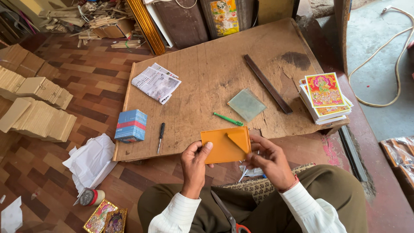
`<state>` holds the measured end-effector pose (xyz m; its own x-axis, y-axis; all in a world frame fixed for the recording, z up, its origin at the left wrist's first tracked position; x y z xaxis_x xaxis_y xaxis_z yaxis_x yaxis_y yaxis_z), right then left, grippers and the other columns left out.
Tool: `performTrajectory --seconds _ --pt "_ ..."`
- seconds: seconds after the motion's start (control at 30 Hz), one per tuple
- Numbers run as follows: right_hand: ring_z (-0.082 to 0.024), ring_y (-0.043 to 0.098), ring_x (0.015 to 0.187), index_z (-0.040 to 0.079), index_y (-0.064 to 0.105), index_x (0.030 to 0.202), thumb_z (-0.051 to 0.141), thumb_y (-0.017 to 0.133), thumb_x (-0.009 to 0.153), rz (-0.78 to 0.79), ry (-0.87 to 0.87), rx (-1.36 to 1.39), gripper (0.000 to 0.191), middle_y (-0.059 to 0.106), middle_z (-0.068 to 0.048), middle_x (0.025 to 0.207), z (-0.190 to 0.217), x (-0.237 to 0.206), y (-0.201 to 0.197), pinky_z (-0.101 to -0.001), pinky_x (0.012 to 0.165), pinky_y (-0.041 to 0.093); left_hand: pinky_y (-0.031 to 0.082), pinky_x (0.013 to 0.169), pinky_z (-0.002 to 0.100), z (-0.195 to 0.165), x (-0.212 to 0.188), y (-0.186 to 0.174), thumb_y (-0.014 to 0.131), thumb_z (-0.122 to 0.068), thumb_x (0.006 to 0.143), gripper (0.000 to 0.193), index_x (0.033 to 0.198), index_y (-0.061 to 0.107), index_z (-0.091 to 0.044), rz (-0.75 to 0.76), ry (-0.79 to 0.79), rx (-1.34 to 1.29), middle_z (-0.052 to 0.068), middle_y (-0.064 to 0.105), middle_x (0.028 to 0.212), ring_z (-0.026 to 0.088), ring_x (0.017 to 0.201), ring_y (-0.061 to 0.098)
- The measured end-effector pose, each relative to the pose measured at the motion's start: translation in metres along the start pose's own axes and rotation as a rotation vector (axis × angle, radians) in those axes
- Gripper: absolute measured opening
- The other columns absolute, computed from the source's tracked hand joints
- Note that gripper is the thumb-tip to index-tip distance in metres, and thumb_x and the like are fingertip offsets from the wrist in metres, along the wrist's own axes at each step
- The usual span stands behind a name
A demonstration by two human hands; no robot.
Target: The person assembles small picture frames by placing glass into a frame, marking it with a pen and ruler, cutting a printed image with scissors, and inserting the image and backing into the frame. The person repeats this process for multiple frames.
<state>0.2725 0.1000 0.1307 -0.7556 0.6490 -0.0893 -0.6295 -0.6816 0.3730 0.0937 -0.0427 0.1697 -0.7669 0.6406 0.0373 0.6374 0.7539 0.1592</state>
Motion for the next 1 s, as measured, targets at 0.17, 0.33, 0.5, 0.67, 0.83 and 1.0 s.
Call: performTrajectory --seconds 0.17,0.33,0.5,0.67,0.83,1.0 --pt "-0.022 0.078 0.09 -0.007 0.058 0.134 -0.003 0.055 0.093 0.042 0.017 0.083 0.041 0.076 -0.016 0.11 -0.001 0.002 0.006 -0.0353 0.081 0.065 0.058 0.061 0.023 -0.001 -0.005 0.01 0.065 -0.014 0.102 0.018 0.107 0.067 0.003 0.101 0.043 0.093 0.008 0.074 0.089 0.011 0.069 0.07" --pt "-0.024 0.074 0.072 -0.001 0.059 0.135 0.004 0.057 0.095 -0.029 0.116 0.043 0.041 0.076 -0.016 0.093 -0.014 0.004 0.003 -0.0354 0.066 0.062 0.063 0.057 0.03 0.01 -0.009 0.017 0.06 -0.011 0.099 0.022 0.116 0.058 0.002 0.083 -0.124 0.015 0.01 0.075 0.095 0.018 0.073 0.075" --pt "-0.024 0.072 0.071 -0.004 0.063 0.133 0.005 0.06 0.096 -0.047 0.094 0.078 0.038 0.074 -0.016 0.09 -0.016 0.007 0.002 -0.0355 0.066 0.06 0.063 0.055 0.03 0.01 -0.005 0.017 0.059 -0.011 0.099 0.023 0.117 0.06 0.003 0.042 -0.112 0.016 0.013 0.075 0.093 0.02 0.068 0.075" --pt "-0.026 0.076 0.078 -0.004 0.063 0.125 0.013 0.053 0.094 0.101 0.182 0.365 0.036 0.078 -0.017 0.097 -0.022 0.006 0.01 -0.0373 0.072 0.063 0.062 0.057 0.029 0.004 -0.003 0.002 0.057 -0.014 0.102 0.025 0.12 0.06 0.003 0.01 -0.106 -0.077 0.013 0.074 0.095 0.019 0.071 0.074" --pt "-0.025 0.076 0.085 -0.009 0.065 0.127 0.007 0.055 0.099 -0.017 0.058 0.111 0.034 0.076 -0.017 0.103 -0.022 0.006 0.011 -0.0371 0.077 0.062 0.065 0.064 0.029 -0.003 -0.01 0.009 0.056 -0.011 0.101 0.026 0.124 0.059 0.001 0.057 -0.043 -0.061 0.009 0.073 0.104 0.015 0.082 0.074" --pt "-0.02 0.077 0.075 -0.004 0.065 0.131 0.013 0.052 0.102 -0.295 -0.147 -0.426 0.036 0.079 -0.012 0.084 -0.011 -0.01 0.019 -0.0343 0.069 0.063 0.067 0.061 0.029 -0.004 -0.02 0.02 0.055 -0.008 0.101 0.023 0.119 0.064 0.004 -0.01 0.049 0.06 0.009 0.074 0.101 0.014 0.082 0.074"
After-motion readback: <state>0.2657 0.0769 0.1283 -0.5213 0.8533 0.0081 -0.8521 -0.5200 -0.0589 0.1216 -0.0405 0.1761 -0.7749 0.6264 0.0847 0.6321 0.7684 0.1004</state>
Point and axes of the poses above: each hand's wrist, its own x-axis towards the middle knuckle, its own y-axis out of the palm, z = x × y, the point moved 7 cm from there along x, towards the middle knuckle
